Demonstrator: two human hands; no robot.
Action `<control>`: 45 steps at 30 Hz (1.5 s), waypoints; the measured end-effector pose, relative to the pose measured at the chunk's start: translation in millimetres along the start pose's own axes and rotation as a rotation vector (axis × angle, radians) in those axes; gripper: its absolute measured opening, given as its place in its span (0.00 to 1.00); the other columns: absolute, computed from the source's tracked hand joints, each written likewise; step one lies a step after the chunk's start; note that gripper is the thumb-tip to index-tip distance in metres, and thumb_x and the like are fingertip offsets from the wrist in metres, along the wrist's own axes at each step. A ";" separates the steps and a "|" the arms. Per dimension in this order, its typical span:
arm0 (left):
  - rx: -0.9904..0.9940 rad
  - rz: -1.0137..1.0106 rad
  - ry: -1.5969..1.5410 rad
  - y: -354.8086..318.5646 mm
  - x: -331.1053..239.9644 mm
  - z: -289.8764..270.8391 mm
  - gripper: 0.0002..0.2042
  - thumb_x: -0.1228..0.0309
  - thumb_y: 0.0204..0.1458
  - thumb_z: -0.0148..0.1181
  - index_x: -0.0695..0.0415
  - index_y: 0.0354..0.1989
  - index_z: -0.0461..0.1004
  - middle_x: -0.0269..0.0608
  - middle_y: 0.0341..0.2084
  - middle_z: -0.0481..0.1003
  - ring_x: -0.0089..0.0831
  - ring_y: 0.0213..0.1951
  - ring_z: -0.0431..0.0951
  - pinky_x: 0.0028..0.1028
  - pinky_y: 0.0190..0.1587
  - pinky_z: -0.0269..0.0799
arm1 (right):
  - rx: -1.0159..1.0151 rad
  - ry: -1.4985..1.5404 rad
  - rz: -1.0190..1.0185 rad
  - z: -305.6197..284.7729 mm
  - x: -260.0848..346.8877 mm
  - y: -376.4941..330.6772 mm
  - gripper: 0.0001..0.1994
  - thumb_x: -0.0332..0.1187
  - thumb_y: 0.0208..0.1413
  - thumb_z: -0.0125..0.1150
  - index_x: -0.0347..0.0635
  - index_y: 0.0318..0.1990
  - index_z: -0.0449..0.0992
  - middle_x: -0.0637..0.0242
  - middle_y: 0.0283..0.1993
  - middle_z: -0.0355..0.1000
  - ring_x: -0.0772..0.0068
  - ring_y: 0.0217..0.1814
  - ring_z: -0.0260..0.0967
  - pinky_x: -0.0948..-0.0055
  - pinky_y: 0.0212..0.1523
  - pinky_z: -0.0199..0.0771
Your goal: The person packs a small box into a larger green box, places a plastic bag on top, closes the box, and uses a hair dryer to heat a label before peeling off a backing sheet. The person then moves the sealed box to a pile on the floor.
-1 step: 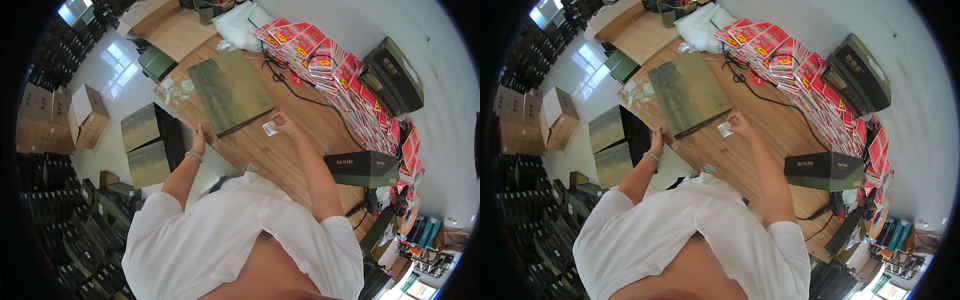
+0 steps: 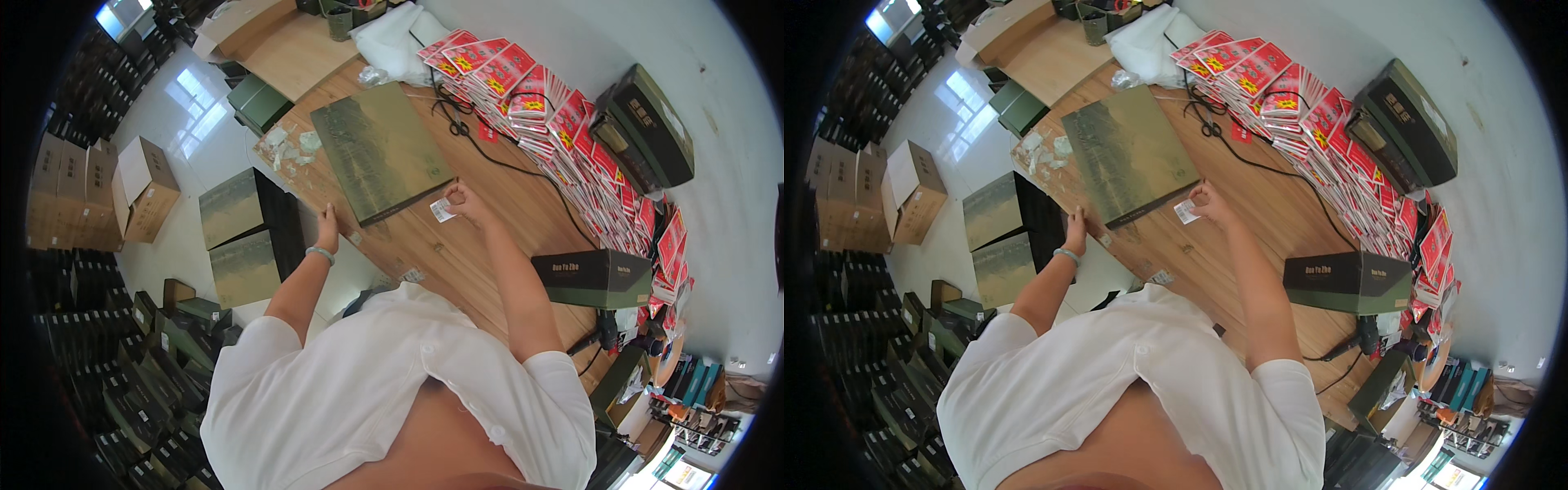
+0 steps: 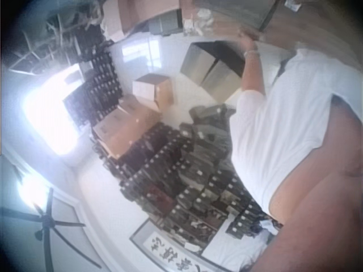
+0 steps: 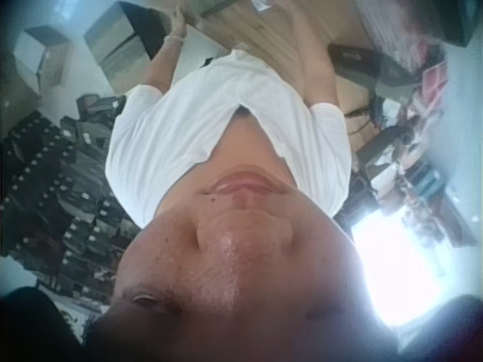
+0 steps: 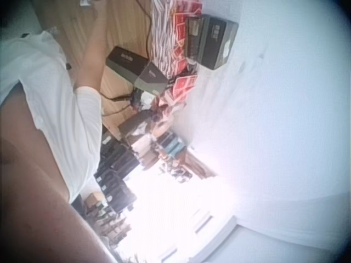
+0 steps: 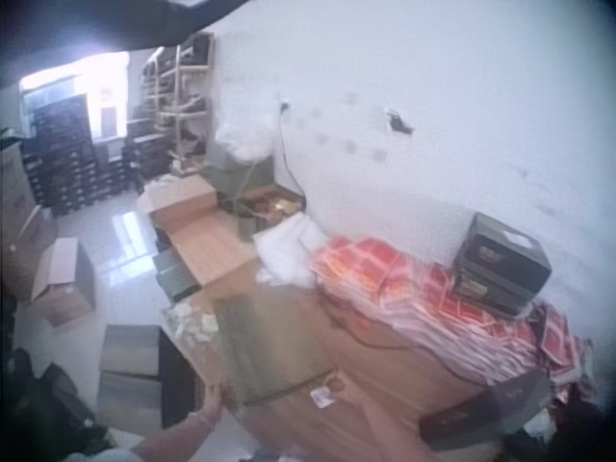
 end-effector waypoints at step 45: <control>-0.114 0.999 0.925 -320.3 -264.8 13.6 0.33 0.63 0.48 0.65 0.51 0.64 0.60 0.48 0.35 0.68 0.41 0.38 0.69 0.36 0.44 0.64 | 0.224 -0.499 -0.401 -1.5 253.0 -184.4 0.18 0.18 0.47 0.57 0.42 0.46 0.62 0.63 0.45 0.62 0.70 0.39 0.68 0.69 0.43 0.68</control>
Point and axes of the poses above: each hand's wrist, its own y-axis towards the middle knuckle, its own z-axis out of the palm, x = y × z, the point moved 9 cm from there along y, towards the middle knuckle
